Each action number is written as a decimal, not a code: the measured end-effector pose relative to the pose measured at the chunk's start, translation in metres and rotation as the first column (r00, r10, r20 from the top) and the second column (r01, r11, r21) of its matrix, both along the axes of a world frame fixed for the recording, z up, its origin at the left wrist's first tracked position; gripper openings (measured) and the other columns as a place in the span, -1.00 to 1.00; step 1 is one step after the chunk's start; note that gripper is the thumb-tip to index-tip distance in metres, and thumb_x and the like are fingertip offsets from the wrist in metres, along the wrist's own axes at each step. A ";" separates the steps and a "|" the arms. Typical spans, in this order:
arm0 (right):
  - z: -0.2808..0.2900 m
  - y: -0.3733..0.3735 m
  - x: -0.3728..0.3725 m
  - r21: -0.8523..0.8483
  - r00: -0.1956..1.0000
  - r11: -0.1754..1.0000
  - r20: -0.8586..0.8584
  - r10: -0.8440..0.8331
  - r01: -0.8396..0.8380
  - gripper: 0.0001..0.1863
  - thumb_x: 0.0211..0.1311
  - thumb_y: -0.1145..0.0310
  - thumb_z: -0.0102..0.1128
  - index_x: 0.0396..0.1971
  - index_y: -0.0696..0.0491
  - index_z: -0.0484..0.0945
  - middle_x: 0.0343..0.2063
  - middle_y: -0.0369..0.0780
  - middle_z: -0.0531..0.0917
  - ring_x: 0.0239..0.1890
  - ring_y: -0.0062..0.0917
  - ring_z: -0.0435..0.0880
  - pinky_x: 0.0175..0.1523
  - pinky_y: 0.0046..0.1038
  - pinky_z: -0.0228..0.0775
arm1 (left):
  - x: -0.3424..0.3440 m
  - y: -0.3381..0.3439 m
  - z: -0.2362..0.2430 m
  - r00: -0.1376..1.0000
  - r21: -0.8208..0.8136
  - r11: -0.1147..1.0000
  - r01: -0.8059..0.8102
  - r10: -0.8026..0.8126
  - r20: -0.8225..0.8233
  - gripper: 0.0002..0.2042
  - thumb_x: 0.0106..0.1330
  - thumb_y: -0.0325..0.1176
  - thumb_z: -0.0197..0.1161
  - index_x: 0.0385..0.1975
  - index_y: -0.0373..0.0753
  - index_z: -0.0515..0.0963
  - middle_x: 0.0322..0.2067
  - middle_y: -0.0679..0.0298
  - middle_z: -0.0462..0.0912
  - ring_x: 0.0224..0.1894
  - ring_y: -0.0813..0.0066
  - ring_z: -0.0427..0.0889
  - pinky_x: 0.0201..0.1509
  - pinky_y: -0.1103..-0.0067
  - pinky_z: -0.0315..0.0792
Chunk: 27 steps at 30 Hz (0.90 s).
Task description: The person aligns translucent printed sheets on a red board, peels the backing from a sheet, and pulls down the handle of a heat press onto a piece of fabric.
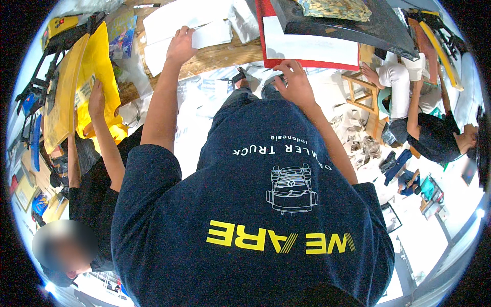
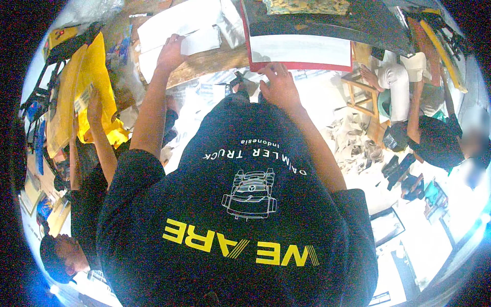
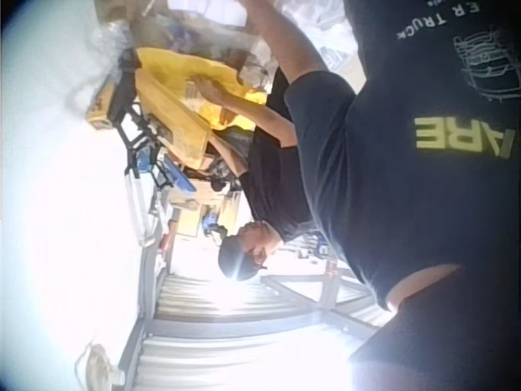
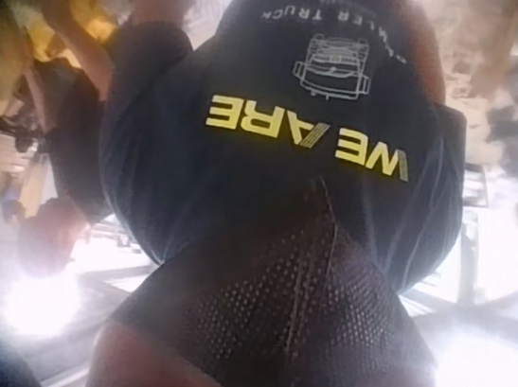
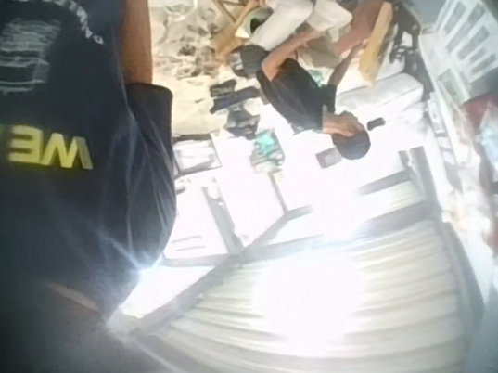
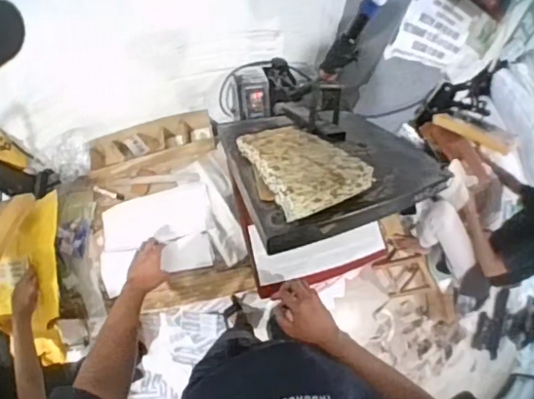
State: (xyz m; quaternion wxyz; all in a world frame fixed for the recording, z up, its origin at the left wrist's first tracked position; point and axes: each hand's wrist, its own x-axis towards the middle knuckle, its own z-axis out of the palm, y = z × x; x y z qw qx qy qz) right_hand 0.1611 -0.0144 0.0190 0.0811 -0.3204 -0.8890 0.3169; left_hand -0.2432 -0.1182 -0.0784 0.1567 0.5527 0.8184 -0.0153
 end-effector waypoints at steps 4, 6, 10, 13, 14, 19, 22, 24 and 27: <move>-0.007 -0.004 0.024 -0.016 0.997 0.997 -0.023 -0.072 0.072 -0.72 0.20 0.36 0.33 -0.07 -0.02 0.64 0.00 -0.12 0.56 0.13 -0.14 0.56 0.20 -0.09 0.47 | 0.005 0.009 0.017 0.999 -0.032 0.999 0.022 -0.021 0.027 -0.29 0.02 -0.32 0.49 0.27 -0.21 0.43 0.29 0.17 0.39 0.37 0.15 0.38 0.42 0.19 0.37; -0.006 -0.007 0.034 0.002 0.995 0.995 -0.031 -0.096 0.096 -0.72 0.21 0.35 0.33 -0.06 -0.01 0.64 0.02 -0.11 0.55 0.13 -0.13 0.57 0.19 -0.09 0.48 | 0.006 0.013 0.018 0.999 -0.036 0.999 0.025 -0.024 0.031 -0.30 -0.01 -0.31 0.52 0.23 -0.21 0.44 0.27 0.16 0.40 0.36 0.14 0.39 0.41 0.18 0.37; -0.005 -0.012 0.052 -0.027 0.986 0.986 0.010 -0.164 0.164 -0.72 0.23 0.32 0.33 -0.06 0.00 0.65 0.07 -0.09 0.53 0.14 -0.12 0.57 0.21 -0.08 0.47 | -0.001 0.015 0.018 0.997 -0.060 0.997 0.045 -0.041 0.064 -0.30 -0.04 -0.27 0.53 0.20 -0.20 0.45 0.21 0.16 0.44 0.35 0.14 0.40 0.42 0.17 0.36; -0.003 -0.014 0.058 -0.052 0.981 0.980 0.031 -0.189 0.190 -0.72 0.25 0.32 0.31 -0.05 0.00 0.64 0.09 -0.09 0.51 0.14 -0.12 0.57 0.21 -0.08 0.47 | -0.006 0.011 0.014 0.996 -0.015 0.999 0.043 -0.042 0.080 -0.29 -0.05 -0.23 0.53 0.20 -0.19 0.45 0.22 0.16 0.45 0.35 0.15 0.40 0.42 0.17 0.36; -0.002 -0.014 0.058 -0.063 0.980 0.978 0.033 -0.196 0.198 -0.72 0.26 0.32 0.30 -0.04 0.00 0.64 0.10 -0.09 0.51 0.14 -0.12 0.58 0.21 -0.08 0.47 | -0.007 0.010 0.013 0.996 -0.017 0.999 0.035 -0.034 0.077 -0.28 -0.05 -0.23 0.52 0.21 -0.19 0.45 0.22 0.16 0.45 0.35 0.14 0.40 0.42 0.17 0.36; -0.002 -0.016 0.059 -0.055 0.980 0.979 -0.002 -0.199 0.198 -0.73 0.27 0.34 0.29 -0.03 0.00 0.64 0.10 -0.09 0.51 0.11 -0.12 0.60 0.20 -0.09 0.47 | -0.004 0.007 0.029 0.997 0.047 0.998 0.047 -0.050 0.063 -0.24 -0.03 -0.22 0.49 0.28 -0.19 0.42 0.26 0.13 0.43 0.34 0.12 0.43 0.40 0.14 0.38; 0.002 -0.016 0.054 -0.063 0.983 0.982 -0.032 -0.182 0.179 -0.73 0.27 0.37 0.31 -0.04 0.02 0.65 0.09 -0.09 0.52 0.04 -0.16 0.63 0.15 -0.16 0.50 | 0.006 -0.002 0.045 0.999 0.150 0.989 -0.016 0.008 0.050 -0.23 -0.03 -0.25 0.54 0.27 -0.26 0.40 0.18 0.08 0.45 0.23 -0.03 0.51 0.32 0.18 0.47; 0.008 -0.016 0.050 -0.041 0.987 0.989 -0.059 -0.147 0.144 -0.72 0.27 0.43 0.33 -0.02 0.07 0.66 0.10 -0.09 0.53 -0.04 -0.24 0.67 0.06 -0.26 0.55 | 0.013 -0.008 0.061 0.992 0.236 0.970 -0.060 0.031 0.125 -0.26 -0.03 -0.25 0.53 0.23 -0.26 0.44 0.13 0.06 0.45 0.18 -0.05 0.54 0.28 0.20 0.49; 0.027 -0.014 0.044 -0.149 0.983 0.981 -0.119 -0.143 0.125 -0.74 0.29 0.43 0.33 -0.03 0.07 0.67 0.08 -0.10 0.54 -0.07 -0.28 0.68 0.04 -0.28 0.55 | 0.037 -0.023 0.099 0.985 0.267 0.959 -0.100 0.058 0.160 -0.32 -0.02 -0.21 0.50 0.20 -0.21 0.50 0.11 0.06 0.45 0.12 -0.05 0.58 0.23 0.21 0.53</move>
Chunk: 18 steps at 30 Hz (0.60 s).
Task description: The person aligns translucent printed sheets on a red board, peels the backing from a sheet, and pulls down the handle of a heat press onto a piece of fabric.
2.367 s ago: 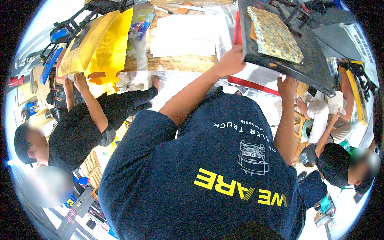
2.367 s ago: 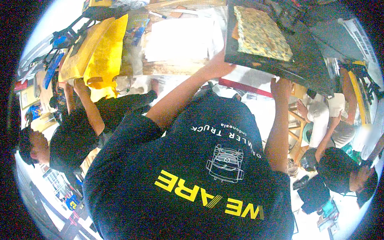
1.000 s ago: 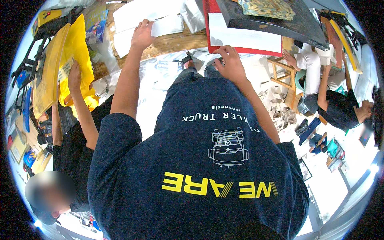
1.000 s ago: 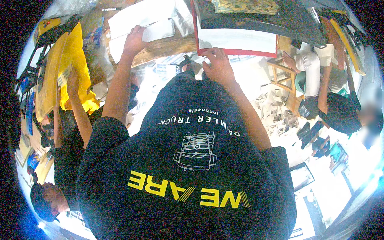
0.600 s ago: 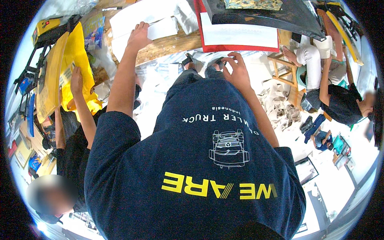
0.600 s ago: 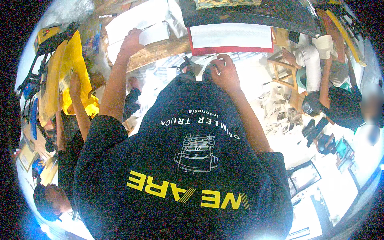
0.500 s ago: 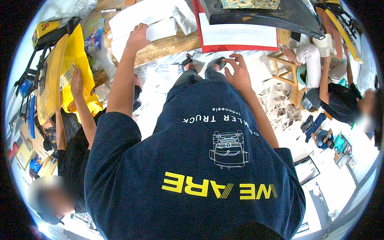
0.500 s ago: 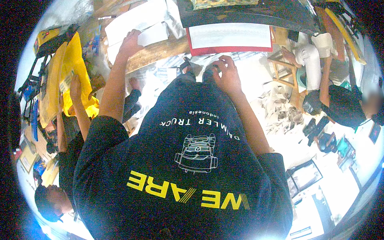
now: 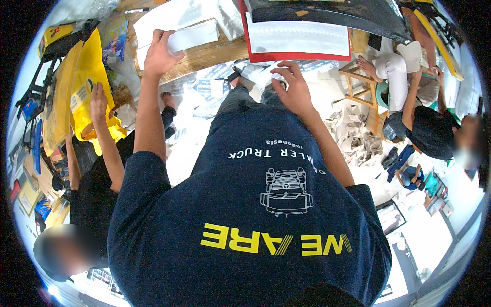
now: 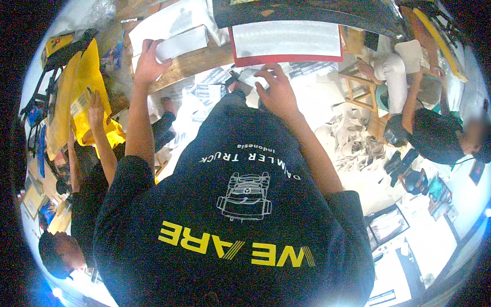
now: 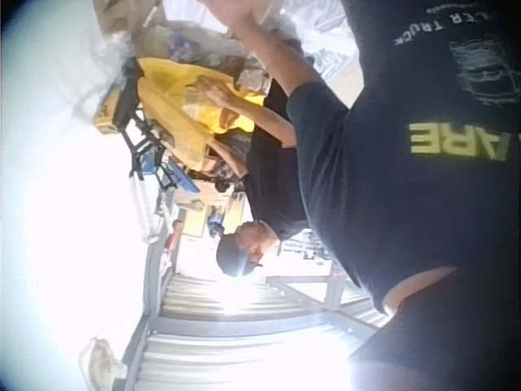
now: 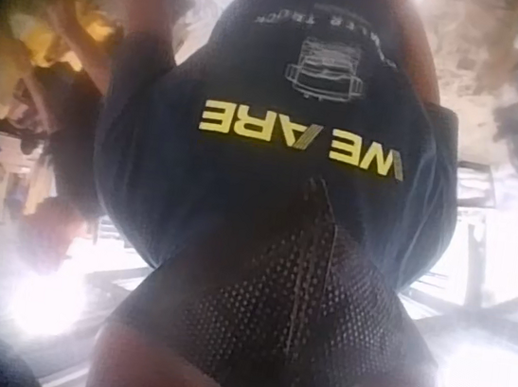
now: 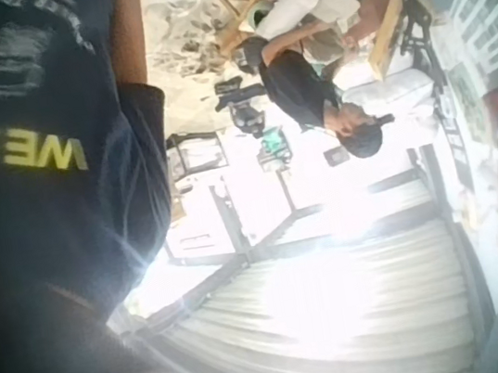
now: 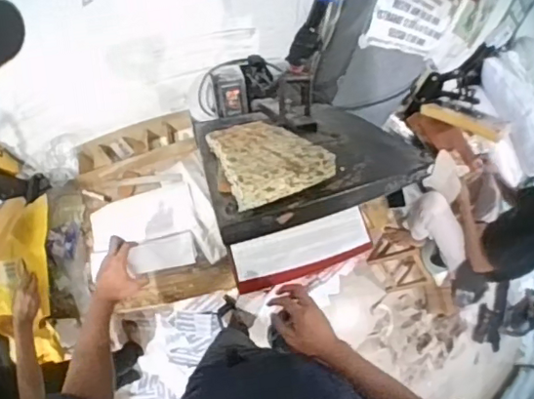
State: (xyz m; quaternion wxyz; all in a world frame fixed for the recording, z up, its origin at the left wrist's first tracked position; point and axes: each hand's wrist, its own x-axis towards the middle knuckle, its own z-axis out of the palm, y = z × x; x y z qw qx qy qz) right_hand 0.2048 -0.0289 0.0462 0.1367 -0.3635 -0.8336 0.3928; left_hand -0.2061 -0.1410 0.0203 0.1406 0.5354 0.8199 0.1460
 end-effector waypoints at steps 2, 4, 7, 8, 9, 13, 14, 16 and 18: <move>0.007 0.005 -0.001 -0.052 0.997 0.998 -0.071 0.043 -0.047 -0.74 0.28 0.43 0.34 -0.03 0.06 0.67 0.11 -0.13 0.54 -0.05 -0.34 0.68 0.03 -0.33 0.55 | 0.023 -0.006 0.032 0.999 0.033 0.999 0.002 -0.003 0.043 -0.38 -0.01 -0.20 0.49 0.14 -0.18 0.55 0.10 0.07 0.45 0.10 -0.01 0.60 0.20 0.23 0.54; 0.027 0.009 -0.007 -0.181 0.984 0.978 -0.162 0.073 -0.103 -0.73 0.28 0.42 0.35 -0.02 0.05 0.67 0.14 -0.16 0.53 -0.04 -0.38 0.68 0.04 -0.34 0.54 | 0.057 -0.018 0.068 0.993 0.094 0.996 0.005 -0.017 0.120 -0.46 -0.02 -0.23 0.50 0.04 -0.18 0.62 0.07 0.09 0.48 0.09 0.05 0.60 0.16 0.27 0.55; 0.056 0.017 -0.009 -0.234 0.955 0.950 -0.259 0.142 -0.205 -0.52 0.29 0.30 0.39 0.20 -0.02 0.57 0.20 -0.15 0.54 0.14 -0.35 0.60 0.21 -0.29 0.46 | 0.117 -0.024 0.114 0.902 0.141 0.981 0.133 -0.179 0.394 -0.54 -0.05 -0.34 0.53 -0.05 -0.17 0.68 0.03 0.14 0.50 0.09 0.18 0.57 0.18 0.33 0.50; 0.061 0.017 -0.008 -0.233 0.936 0.943 -0.314 0.159 -0.239 -0.47 0.29 0.28 0.40 0.25 -0.03 0.54 0.21 -0.14 0.54 0.18 -0.33 0.57 0.24 -0.27 0.43 | 0.140 -0.020 0.126 0.861 0.176 0.964 0.199 -0.258 0.439 -0.54 -0.06 -0.37 0.53 -0.05 -0.16 0.69 0.01 0.16 0.49 0.09 0.21 0.56 0.20 0.34 0.47; 0.055 0.020 -0.007 -0.125 0.876 0.942 -0.420 0.235 -0.313 -0.36 0.27 0.18 0.41 0.31 0.03 0.47 0.20 -0.08 0.55 0.27 -0.29 0.50 0.31 -0.24 0.37 | 0.163 -0.015 0.136 0.810 0.214 0.941 0.261 -0.334 0.482 -0.54 -0.07 -0.41 0.54 -0.06 -0.15 0.69 0.00 0.18 0.49 0.10 0.24 0.55 0.23 0.36 0.45; 0.043 0.059 0.028 -0.599 0.798 0.565 -0.232 0.555 -0.567 -0.25 0.16 0.05 0.46 0.25 0.20 0.46 0.04 -0.11 0.64 0.11 -0.43 0.56 0.25 -0.39 0.36 | 0.238 0.003 0.149 0.620 0.272 0.904 0.328 -0.424 0.660 -0.49 -0.10 -0.46 0.58 -0.02 -0.10 0.71 -0.07 0.29 0.47 0.07 0.30 0.52 0.28 0.38 0.39; 0.048 0.074 0.041 -0.740 0.709 0.365 -0.208 0.674 -0.565 -0.30 0.11 0.13 0.51 0.18 0.20 0.51 -0.02 -0.17 0.66 0.02 -0.51 0.56 0.20 -0.44 0.37 | 0.250 0.006 0.148 0.609 0.258 0.904 0.341 -0.421 0.672 -0.48 -0.11 -0.46 0.59 -0.02 -0.10 0.71 -0.08 0.31 0.46 0.05 0.31 0.52 0.26 0.40 0.40; 0.041 0.078 0.087 -0.867 0.838 0.287 -0.231 0.494 -0.408 -0.49 0.05 0.30 0.60 -0.03 0.17 0.60 -0.16 -0.31 0.67 -0.08 -0.63 0.53 0.10 -0.49 0.38 | 0.266 0.005 0.133 0.544 0.183 0.906 0.381 -0.380 0.748 -0.37 -0.14 -0.43 0.62 0.08 -0.05 0.66 0.00 0.24 0.52 0.14 0.25 0.52 0.26 0.40 0.43; 0.047 0.093 0.111 -0.792 0.817 0.442 -0.120 0.564 -0.421 -0.59 0.06 0.29 0.60 -0.15 0.14 0.65 -0.34 -0.37 0.64 -0.22 -0.66 0.53 -0.07 -0.54 0.37 | 0.287 0.003 0.128 0.572 0.124 0.919 0.373 -0.334 0.749 -0.29 -0.13 -0.40 0.66 0.17 -0.03 0.60 0.06 0.20 0.60 0.15 0.23 0.58 0.23 0.36 0.48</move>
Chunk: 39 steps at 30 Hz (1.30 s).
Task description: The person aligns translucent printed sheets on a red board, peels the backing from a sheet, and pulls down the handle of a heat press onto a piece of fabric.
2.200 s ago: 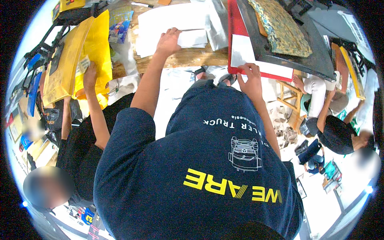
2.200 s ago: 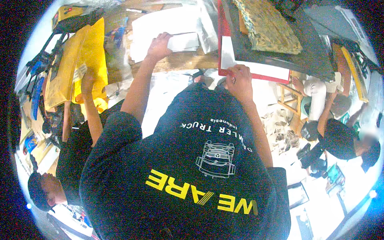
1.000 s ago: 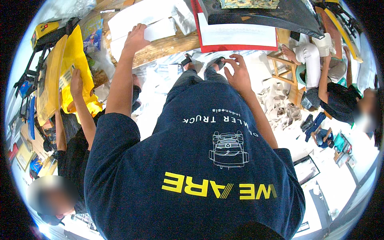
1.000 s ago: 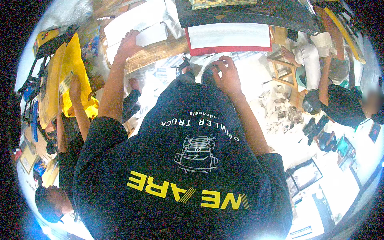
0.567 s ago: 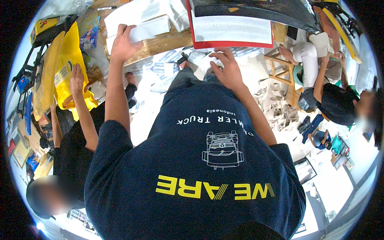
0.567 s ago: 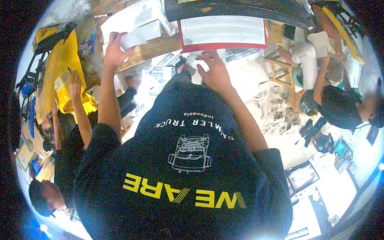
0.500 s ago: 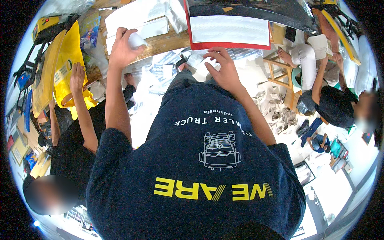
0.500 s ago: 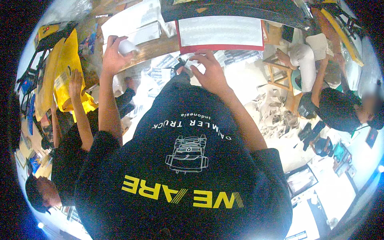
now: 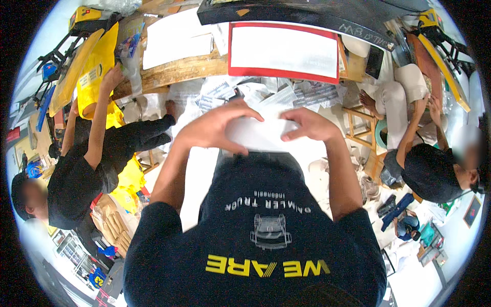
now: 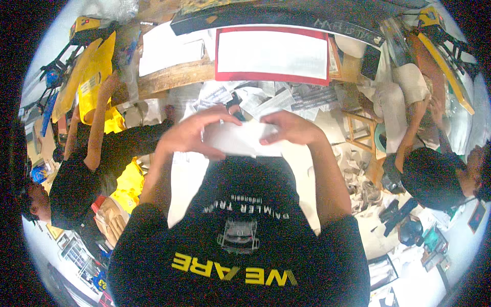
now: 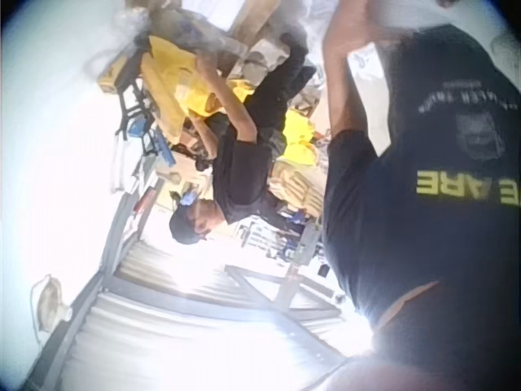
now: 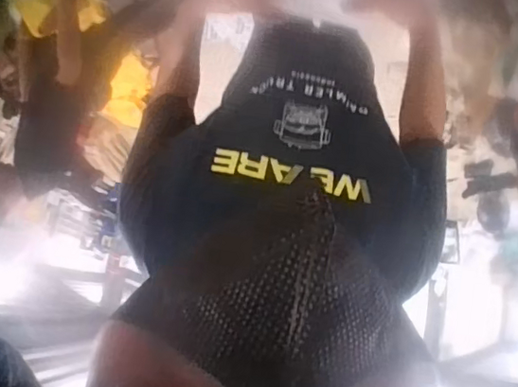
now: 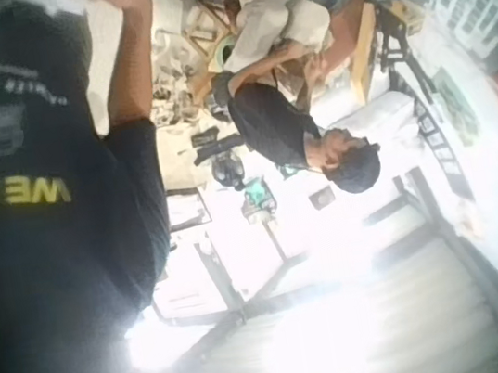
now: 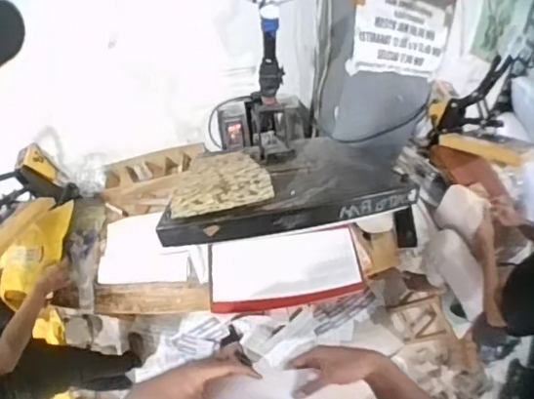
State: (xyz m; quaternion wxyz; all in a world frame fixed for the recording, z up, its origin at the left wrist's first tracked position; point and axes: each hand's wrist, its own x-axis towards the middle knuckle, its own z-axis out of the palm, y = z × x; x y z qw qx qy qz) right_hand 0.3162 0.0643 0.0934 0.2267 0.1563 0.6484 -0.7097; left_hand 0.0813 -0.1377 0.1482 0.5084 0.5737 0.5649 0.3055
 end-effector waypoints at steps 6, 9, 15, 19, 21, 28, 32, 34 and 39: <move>-0.008 0.045 0.063 0.386 0.972 0.906 0.078 -0.219 0.173 -0.64 0.01 0.24 0.61 -0.32 0.14 0.66 -0.45 -0.30 0.65 -0.39 -0.64 0.53 -0.25 -0.51 0.38 | -0.004 -0.011 -0.063 0.996 -0.352 0.933 -0.071 0.046 -0.080 -0.42 -0.02 -0.23 0.62 0.06 -0.13 0.60 -0.14 0.07 0.73 -0.05 0.10 0.71 0.09 0.39 0.50; -0.019 0.074 0.072 0.433 0.897 0.826 0.081 -0.434 0.361 -0.59 -0.01 0.22 0.59 -0.22 0.14 0.68 -0.47 -0.27 0.68 -0.38 -0.57 0.61 -0.19 -0.44 0.45 | -0.036 -0.004 -0.081 0.985 -0.383 0.907 -0.174 0.166 -0.053 -0.58 0.10 -0.42 0.54 -0.02 -0.24 0.61 -0.18 0.16 0.75 -0.12 0.32 0.73 0.01 0.46 0.54; -0.032 0.146 0.037 0.357 0.737 0.651 -0.215 -0.641 0.670 -0.52 0.14 0.31 0.47 0.07 0.12 0.60 -0.15 -0.20 0.69 -0.10 -0.58 0.64 -0.04 -0.49 0.48 | -0.093 0.064 -0.110 0.779 -0.219 0.768 -0.601 0.624 0.050 -0.62 0.24 -0.47 0.47 0.06 -0.28 0.61 -0.27 0.30 0.76 -0.26 0.60 0.69 -0.16 0.67 0.54; -0.085 0.230 -0.011 0.300 0.601 0.521 -0.422 -0.679 0.799 -0.54 0.24 0.38 0.37 0.15 0.08 0.60 -0.03 -0.19 0.69 -0.03 -0.44 0.66 0.07 -0.42 0.53 | -0.160 0.144 -0.159 0.744 0.083 0.743 -0.664 0.668 -0.029 -0.64 0.36 -0.42 0.38 0.12 -0.34 0.59 -0.16 0.19 0.71 -0.17 0.50 0.63 -0.05 0.55 0.51; -0.116 0.270 -0.036 0.401 0.573 0.410 -0.549 -0.608 0.819 -0.55 0.26 0.34 0.33 0.15 0.07 0.60 0.01 -0.15 0.68 0.04 -0.36 0.63 0.13 -0.37 0.48 | -0.195 0.184 -0.189 0.735 0.256 0.739 -0.623 0.665 -0.131 -0.73 0.35 -0.41 0.41 0.01 -0.31 0.67 -0.17 0.20 0.70 -0.18 0.51 0.61 -0.09 0.55 0.50; -0.196 0.341 -0.083 0.689 0.619 -0.363 -0.724 -0.302 0.628 -0.57 0.36 0.19 0.21 0.16 0.05 0.60 0.13 0.02 0.63 0.25 -0.09 0.51 0.36 -0.17 0.31 | -0.227 0.271 -0.226 0.691 0.674 0.529 -0.516 0.722 -0.037 -0.74 0.26 -0.39 0.51 -0.12 -0.33 0.68 -0.21 0.24 0.79 -0.17 0.42 0.72 -0.06 0.52 0.54; -0.196 0.334 -0.103 0.543 0.521 -0.490 -0.831 -0.196 0.682 -0.60 0.33 0.22 0.25 0.09 0.09 0.61 0.09 0.06 0.65 0.23 0.01 0.53 0.35 -0.09 0.32 | -0.233 0.271 -0.220 0.377 0.750 0.576 -0.325 0.807 -0.455 -0.60 0.28 -0.02 0.46 -0.08 -0.21 0.77 -0.24 0.09 0.83 -0.25 0.39 0.79 -0.10 0.49 0.58; -0.206 0.355 -0.102 0.540 0.499 -0.370 -0.841 -0.207 0.756 -0.60 0.32 0.25 0.26 0.08 0.12 0.61 0.10 0.07 0.65 0.24 0.01 0.53 0.34 -0.09 0.33 | -0.238 0.280 -0.226 0.422 0.719 0.568 -0.400 0.811 -0.405 -0.60 0.28 -0.02 0.46 -0.09 -0.22 0.76 -0.24 0.11 0.83 -0.26 0.39 0.79 -0.11 0.50 0.58; -0.220 0.359 -0.092 0.425 0.499 -0.514 -0.867 0.007 0.745 -0.61 0.32 0.28 0.26 0.07 0.14 0.62 0.11 0.09 0.64 0.25 0.02 0.53 0.35 -0.13 0.35 | -0.246 0.275 -0.222 0.444 0.656 0.643 -0.396 0.759 -0.477 -0.64 0.29 -0.10 0.49 -0.13 -0.28 0.73 -0.29 0.13 0.82 -0.33 0.50 0.74 -0.18 0.51 0.58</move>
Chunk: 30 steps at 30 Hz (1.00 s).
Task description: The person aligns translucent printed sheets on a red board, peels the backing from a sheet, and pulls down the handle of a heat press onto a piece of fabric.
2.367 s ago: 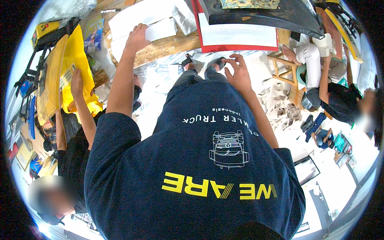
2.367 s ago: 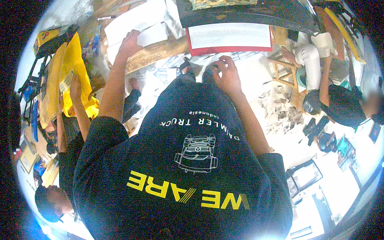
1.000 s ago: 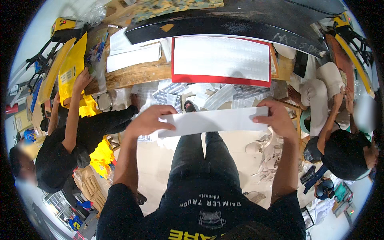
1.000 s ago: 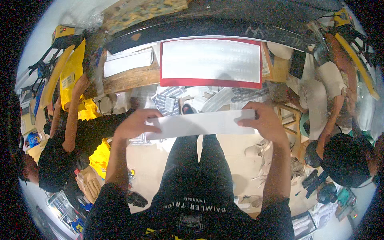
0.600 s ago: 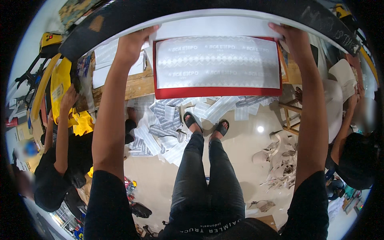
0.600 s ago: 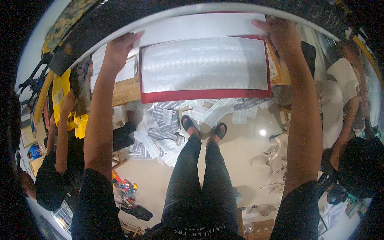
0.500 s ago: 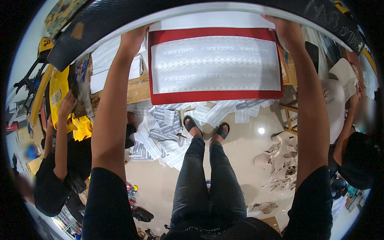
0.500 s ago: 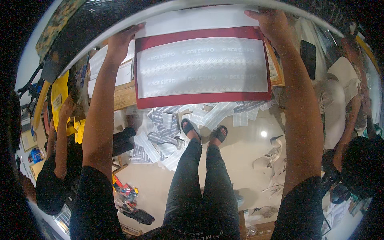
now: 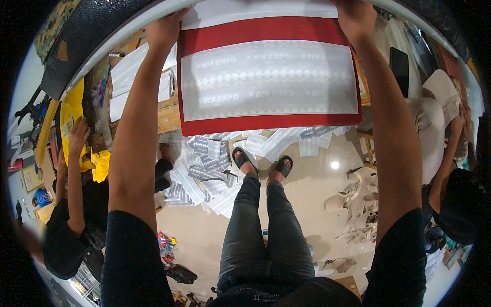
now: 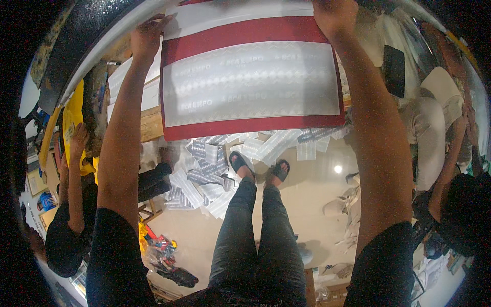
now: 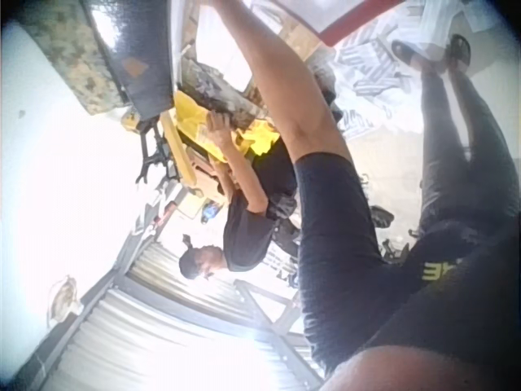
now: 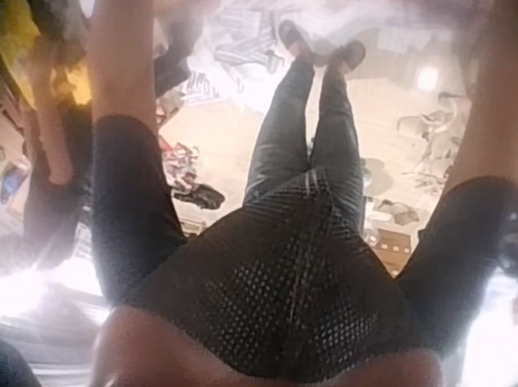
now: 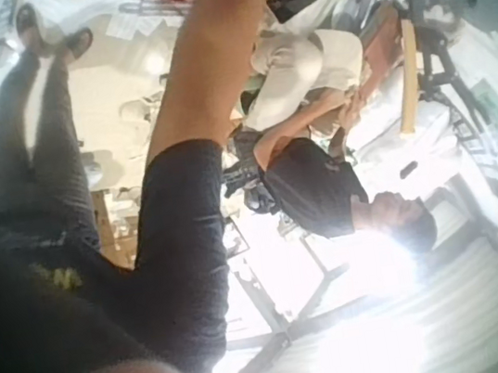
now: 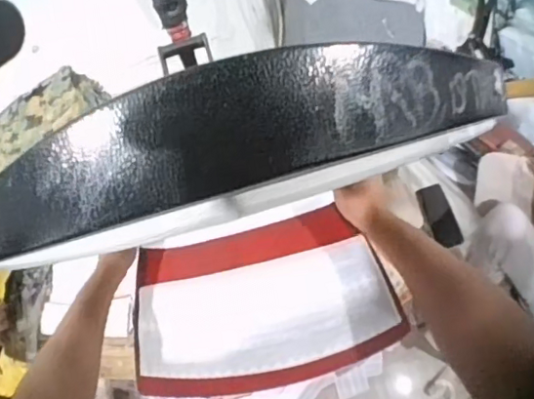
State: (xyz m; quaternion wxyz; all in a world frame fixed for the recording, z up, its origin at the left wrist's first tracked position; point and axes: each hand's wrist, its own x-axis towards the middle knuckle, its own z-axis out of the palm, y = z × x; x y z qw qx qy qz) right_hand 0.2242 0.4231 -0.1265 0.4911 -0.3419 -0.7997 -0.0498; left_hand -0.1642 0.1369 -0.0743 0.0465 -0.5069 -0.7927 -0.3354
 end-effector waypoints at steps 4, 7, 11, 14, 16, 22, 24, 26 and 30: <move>0.020 -0.020 -0.001 -0.054 0.995 0.996 -0.076 0.062 -0.066 -0.63 0.36 0.25 0.22 0.06 0.13 0.63 0.08 0.05 0.67 0.20 -0.03 0.57 0.32 -0.13 0.38 | 0.006 -0.010 0.000 0.965 0.190 0.980 0.050 -0.097 0.245 -0.68 0.27 -0.23 0.53 -0.14 -0.31 0.68 -0.27 0.21 0.75 -0.25 0.46 0.70 -0.17 0.48 0.56; 0.048 -0.042 0.006 -0.344 0.910 0.848 -0.247 0.332 -0.403 -0.62 0.40 0.22 0.18 0.07 0.13 0.63 0.06 0.02 0.69 0.17 -0.10 0.59 0.29 -0.13 0.39 | 0.000 -0.018 -0.010 0.998 0.180 0.984 -0.017 0.005 0.066 -0.71 0.31 -0.30 0.47 -0.07 -0.30 0.63 -0.15 0.20 0.73 -0.13 0.44 0.67 -0.09 0.49 0.55; 0.079 -0.039 0.043 -0.459 0.330 -0.191 -0.819 0.470 -0.868 -0.64 0.40 0.22 0.20 0.03 0.15 0.62 -0.03 -0.01 0.71 0.06 -0.15 0.65 0.16 -0.16 0.47 | 0.042 -0.025 0.007 0.688 0.349 0.921 -0.175 -0.139 0.713 -0.67 0.40 -0.43 0.32 0.13 -0.25 0.54 0.04 0.13 0.65 0.00 0.37 0.67 0.02 0.42 0.59; 0.117 -0.093 0.045 -0.378 0.311 -0.371 -0.922 0.229 -0.848 -0.70 0.34 0.30 0.30 -0.02 0.12 0.64 -0.12 -0.16 0.73 -0.11 -0.41 0.68 -0.06 -0.39 0.50 | 0.036 -0.072 0.002 0.247 0.612 0.734 -0.292 -0.561 0.790 -0.66 0.52 -0.39 0.16 0.24 -0.30 0.46 0.18 0.04 0.58 0.17 0.31 0.63 0.28 0.43 0.52; 0.161 -0.169 0.045 -0.615 0.610 -0.105 -0.789 0.076 -0.782 -0.66 0.23 0.47 0.39 0.01 0.10 0.62 -0.16 -0.25 0.74 -0.16 -0.56 0.72 -0.10 -0.55 0.57 | 0.049 -0.094 0.015 0.078 0.539 0.721 -0.436 -0.566 0.821 -0.66 0.58 -0.36 0.08 0.25 -0.35 0.45 0.21 0.02 0.58 0.23 0.29 0.59 0.39 0.41 0.46; 0.181 -0.285 0.062 -0.309 0.356 -0.872 -0.919 0.171 -0.378 -0.17 -0.07 0.47 0.63 0.26 0.18 0.41 -0.02 -0.10 0.64 -0.01 -0.45 0.71 0.02 -0.35 0.66 | 0.140 -0.152 0.088 0.135 0.063 0.795 -0.604 0.024 0.991 -0.70 0.58 -0.28 0.10 0.11 -0.36 0.55 -0.06 0.16 0.71 -0.14 0.41 0.76 -0.21 0.54 0.70; 0.173 -0.306 0.053 -0.232 0.360 -0.917 -0.927 0.107 -0.325 0.02 -0.16 0.39 0.73 0.34 0.20 0.29 0.11 -0.01 0.57 0.02 -0.36 0.70 0.05 -0.28 0.66 | 0.171 -0.164 0.106 0.035 0.034 0.846 -0.531 -0.018 0.999 -0.78 0.53 -0.27 0.19 -0.02 -0.28 0.59 -0.19 0.28 0.69 -0.31 0.57 0.70 -0.40 0.65 0.59; 0.175 -0.325 0.038 -0.278 0.459 -0.835 -0.888 0.035 -0.474 -0.11 -0.06 0.28 0.73 0.24 0.21 0.38 -0.02 -0.06 0.63 -0.13 -0.43 0.73 -0.08 -0.42 0.67 | 0.188 -0.190 0.111 0.152 0.080 0.979 -0.186 -0.052 0.987 -0.84 0.44 -0.29 0.30 -0.16 -0.24 0.60 -0.27 0.36 0.64 -0.34 0.66 0.58 -0.32 0.69 0.46; 0.193 -0.326 0.022 -0.761 0.396 -0.523 -0.648 0.651 -0.385 -0.45 0.10 -0.06 0.56 -0.34 0.17 0.60 -0.53 -0.13 0.62 -0.40 -0.34 0.70 -0.24 -0.35 0.46 | 0.248 -0.199 0.158 0.310 -0.058 0.996 0.069 0.034 0.950 -0.77 0.13 -0.54 0.52 -0.29 -0.28 0.58 -0.31 0.33 0.62 -0.21 0.64 0.60 -0.10 0.66 0.42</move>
